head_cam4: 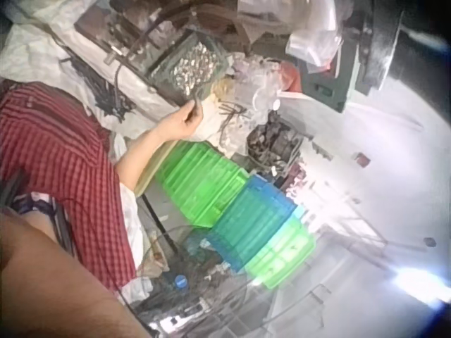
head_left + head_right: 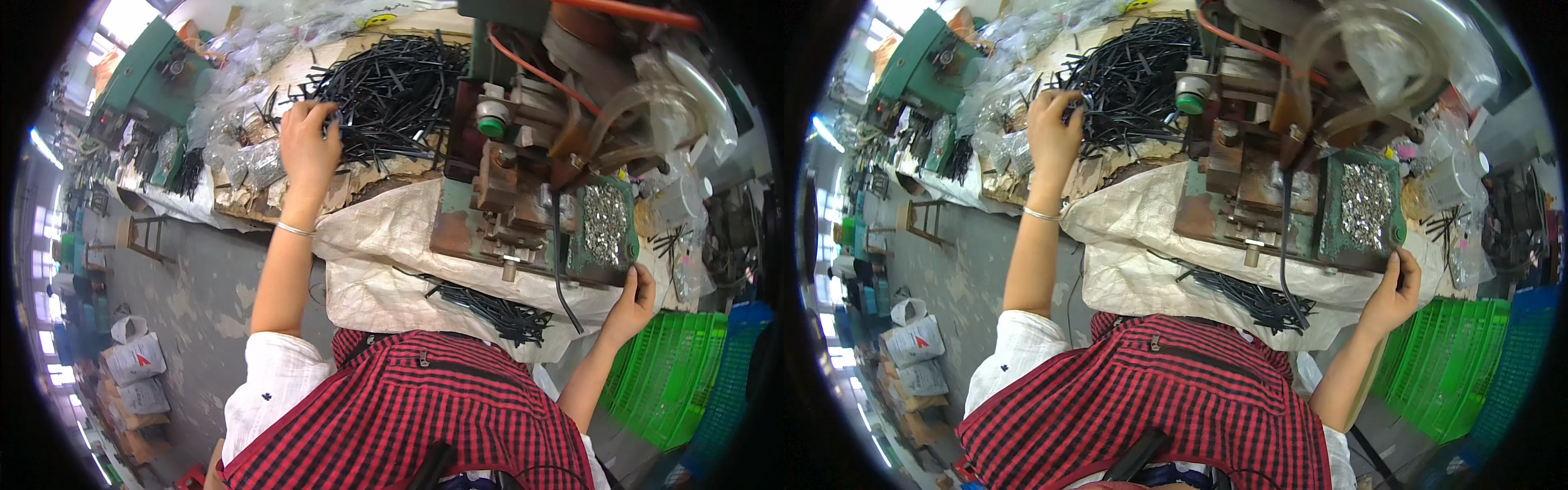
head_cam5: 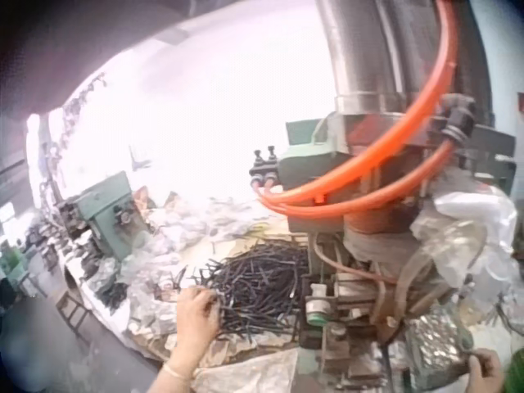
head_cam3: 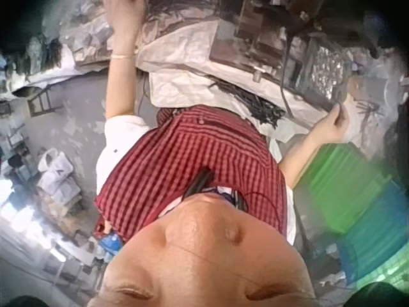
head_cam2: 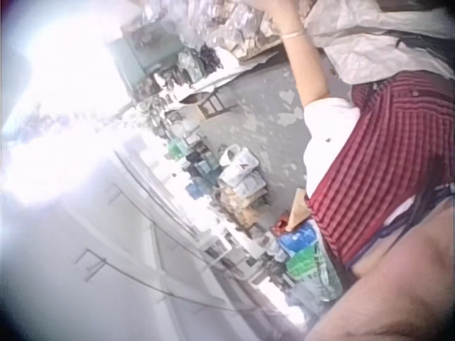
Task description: The person repeatedly picks black cable segments and small metal connectors from piles on the workbench, inserts the connector into the cable end, and places the assembled unit into a green basket. The process is continuous and repetitive throughout the clip.
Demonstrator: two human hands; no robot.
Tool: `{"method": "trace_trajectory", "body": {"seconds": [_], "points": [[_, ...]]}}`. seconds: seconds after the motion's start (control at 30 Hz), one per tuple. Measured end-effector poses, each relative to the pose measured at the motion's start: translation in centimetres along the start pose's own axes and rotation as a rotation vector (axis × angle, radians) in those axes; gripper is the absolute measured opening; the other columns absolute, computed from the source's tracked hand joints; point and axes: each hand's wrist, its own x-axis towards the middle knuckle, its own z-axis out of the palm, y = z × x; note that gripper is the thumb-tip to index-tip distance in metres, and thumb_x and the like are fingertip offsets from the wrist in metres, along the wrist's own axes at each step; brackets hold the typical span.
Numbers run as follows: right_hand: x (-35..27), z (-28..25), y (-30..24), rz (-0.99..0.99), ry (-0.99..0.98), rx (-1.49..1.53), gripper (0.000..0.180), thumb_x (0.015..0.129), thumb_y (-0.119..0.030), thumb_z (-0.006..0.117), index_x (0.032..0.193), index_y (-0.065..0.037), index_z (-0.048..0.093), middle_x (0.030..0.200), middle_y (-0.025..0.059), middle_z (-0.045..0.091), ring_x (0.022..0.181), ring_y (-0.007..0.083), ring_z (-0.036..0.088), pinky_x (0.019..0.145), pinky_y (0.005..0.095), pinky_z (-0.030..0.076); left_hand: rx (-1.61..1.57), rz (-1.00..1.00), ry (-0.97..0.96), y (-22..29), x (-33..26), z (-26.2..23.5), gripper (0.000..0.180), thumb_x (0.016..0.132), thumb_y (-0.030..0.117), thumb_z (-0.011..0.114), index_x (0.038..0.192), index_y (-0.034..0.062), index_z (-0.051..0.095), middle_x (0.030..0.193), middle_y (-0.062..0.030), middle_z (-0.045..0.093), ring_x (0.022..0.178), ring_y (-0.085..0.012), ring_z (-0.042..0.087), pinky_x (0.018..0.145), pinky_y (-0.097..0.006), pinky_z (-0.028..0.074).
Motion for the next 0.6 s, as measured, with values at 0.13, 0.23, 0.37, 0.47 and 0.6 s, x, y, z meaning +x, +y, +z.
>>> {"method": "trace_trajectory", "body": {"seconds": [0.13,0.23,0.37,0.47,0.6], "points": [[0.1,4.1,-6.8,-0.030,-0.113,0.249,0.015,0.095,0.001,0.069,0.110,0.002,0.073,0.106,0.0054,0.073,0.098,0.0115,0.065,0.091,0.0255,0.050,0.195,-0.099,-0.277,-3.1,-1.6,2.9,0.015,0.082,0.018,0.078,0.093,0.0094,0.072,0.097,-0.0091,0.063,0.097,-0.0318,0.062,0.082,-0.044,0.052],[1.3,8.3,-12.8,-0.135,-0.275,0.310,0.012,0.091,0.002,0.071,0.103,0.002,0.072,0.103,0.0072,0.073,0.097,0.0140,0.066,0.090,0.0269,0.051,0.067,-0.073,-0.151,-1.3,-1.0,3.4,0.014,0.083,0.017,0.076,0.086,0.0066,0.067,0.091,-0.0096,0.061,0.091,-0.0334,0.061,0.077,-0.046,0.051],[1.3,12.2,-13.6,-0.065,-0.313,0.466,0.019,0.092,0.004,0.069,0.111,0.003,0.065,0.101,0.0067,0.071,0.096,0.0118,0.065,0.088,0.0253,0.050,-0.333,-0.200,0.040,3.2,-1.8,1.7,0.011,0.095,0.013,0.071,0.093,0.0030,0.066,0.091,-0.0088,0.069,0.082,-0.0193,0.067,0.072,-0.032,0.051],[-0.5,12.8,-13.5,0.110,-0.292,0.642,0.027,0.092,0.004,0.069,0.117,0.004,0.060,0.102,0.0068,0.070,0.095,0.0108,0.064,0.088,0.0242,0.049,-0.906,-0.317,0.106,5.6,-3.6,1.2,0.010,0.105,0.010,0.062,0.106,0.0008,0.060,0.087,-0.0061,0.074,0.079,-0.0098,0.068,0.067,-0.024,0.052],[0.0,12.5,-14.5,0.186,-0.312,0.824,0.035,0.090,0.007,0.069,0.123,0.005,0.056,0.105,0.0073,0.069,0.097,0.0112,0.064,0.089,0.0243,0.050,-1.476,-0.125,0.045,13.9,0.2,-6.6,0.009,0.103,-0.001,0.059,0.107,0.0011,0.051,0.098,-0.0194,0.073,0.086,-0.0195,0.073,0.071,-0.030,0.059]]}}
